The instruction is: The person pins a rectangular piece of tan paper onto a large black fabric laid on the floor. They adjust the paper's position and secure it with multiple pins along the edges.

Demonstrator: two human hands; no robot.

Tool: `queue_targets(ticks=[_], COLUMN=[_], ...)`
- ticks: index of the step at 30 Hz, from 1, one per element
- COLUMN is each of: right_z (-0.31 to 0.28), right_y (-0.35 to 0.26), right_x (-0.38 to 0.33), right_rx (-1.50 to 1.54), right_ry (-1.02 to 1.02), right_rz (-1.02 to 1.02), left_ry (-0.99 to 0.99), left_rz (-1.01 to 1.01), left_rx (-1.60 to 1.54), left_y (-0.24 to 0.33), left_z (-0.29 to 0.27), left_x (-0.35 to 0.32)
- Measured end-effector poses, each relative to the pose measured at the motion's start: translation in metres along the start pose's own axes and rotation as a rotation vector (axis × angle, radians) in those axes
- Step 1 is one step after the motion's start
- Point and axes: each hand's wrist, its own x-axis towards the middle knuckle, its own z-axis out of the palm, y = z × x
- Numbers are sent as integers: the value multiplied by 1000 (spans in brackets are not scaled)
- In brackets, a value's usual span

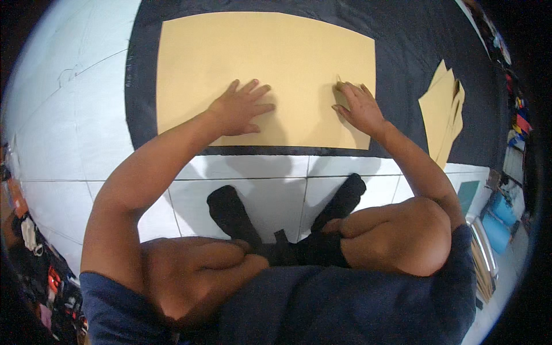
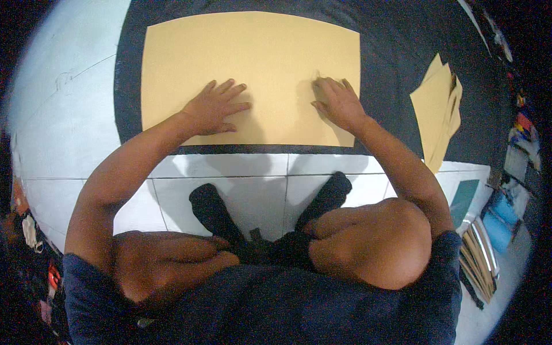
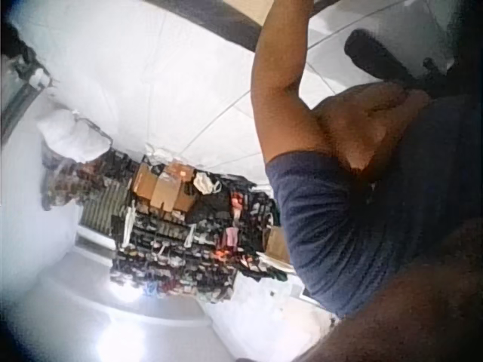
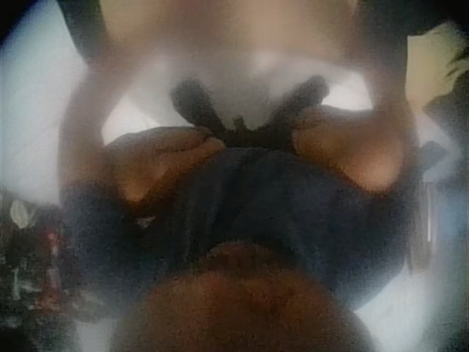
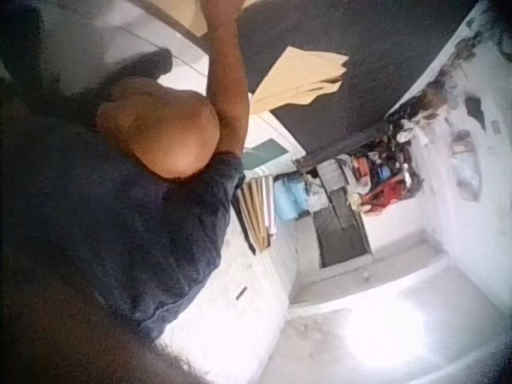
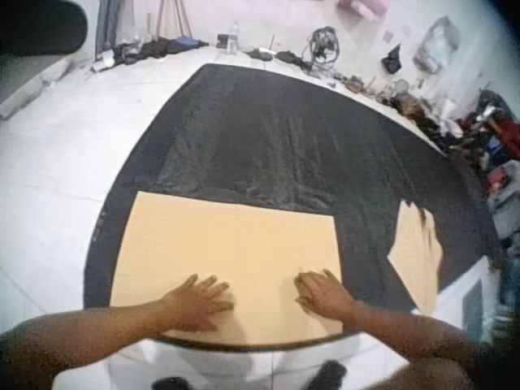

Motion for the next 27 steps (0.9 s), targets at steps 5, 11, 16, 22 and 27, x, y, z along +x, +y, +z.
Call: queue_targets(ticks=[5, 11, 16, 22, 27], right_z=[-31, -114, -36, 52, 70], right_y=[15, -44, -166, -300, -337], right_x=[1, 19, 21, 55, 100], right_rx=[-97, -36, 513, 925, 1022], right_ry=[10, 1, 181, 70, 214], right_rz=[-71, -302, -402, -332, -383], left_ry=[9, 91, 121, 122, 67], left_rz=[-66, 48, 172, 222, 212], left_rx=[-38, 40, 67, 181, 191], left_y=[6, -11, -34, -45, -44], left_z=[6, 9, 15, 7, 0], left_x=[1, -5, 14, 15, 19])
